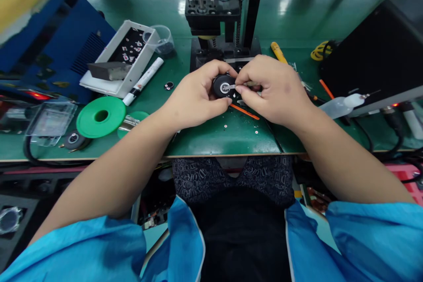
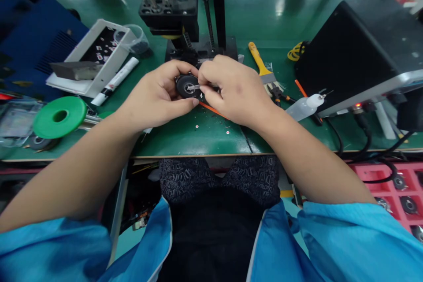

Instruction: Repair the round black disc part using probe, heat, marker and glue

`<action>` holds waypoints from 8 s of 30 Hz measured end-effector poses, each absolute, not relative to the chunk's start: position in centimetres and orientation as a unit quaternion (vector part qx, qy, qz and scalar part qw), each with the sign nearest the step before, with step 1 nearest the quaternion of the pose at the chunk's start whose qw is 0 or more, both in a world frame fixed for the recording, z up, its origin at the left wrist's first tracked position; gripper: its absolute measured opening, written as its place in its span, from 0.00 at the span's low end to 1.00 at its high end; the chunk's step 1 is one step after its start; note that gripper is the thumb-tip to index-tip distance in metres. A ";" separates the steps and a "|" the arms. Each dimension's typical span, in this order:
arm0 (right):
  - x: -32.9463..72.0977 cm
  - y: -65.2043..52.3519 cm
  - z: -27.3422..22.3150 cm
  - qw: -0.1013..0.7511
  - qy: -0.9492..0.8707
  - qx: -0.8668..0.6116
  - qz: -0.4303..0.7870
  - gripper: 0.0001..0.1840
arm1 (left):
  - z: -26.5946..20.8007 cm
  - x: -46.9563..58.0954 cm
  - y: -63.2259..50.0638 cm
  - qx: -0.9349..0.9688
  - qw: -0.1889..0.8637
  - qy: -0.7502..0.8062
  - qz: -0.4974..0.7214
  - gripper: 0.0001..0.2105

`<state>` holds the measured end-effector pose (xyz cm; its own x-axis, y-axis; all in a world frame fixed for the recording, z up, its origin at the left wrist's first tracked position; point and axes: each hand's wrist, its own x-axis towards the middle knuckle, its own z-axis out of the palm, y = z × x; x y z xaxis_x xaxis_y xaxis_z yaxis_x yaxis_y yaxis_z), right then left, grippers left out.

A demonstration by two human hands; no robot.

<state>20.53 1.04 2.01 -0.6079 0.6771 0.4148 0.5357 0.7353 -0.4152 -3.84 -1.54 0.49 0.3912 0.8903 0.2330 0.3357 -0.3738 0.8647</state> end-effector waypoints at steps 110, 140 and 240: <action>19.5 0.9 2.2 0.211 -0.899 -0.359 0.138 0.10 | 1.1 -2.1 -3.4 0.835 0.077 0.519 0.165 0.26; 20.8 1.8 2.1 0.319 -0.820 -0.330 0.340 0.29 | 0.4 -3.7 -1.9 0.795 0.197 0.431 0.380 0.23; 20.0 1.2 2.3 0.297 -0.841 -0.343 0.296 0.17 | 1.2 -3.0 -3.2 0.861 0.121 0.452 0.202 0.28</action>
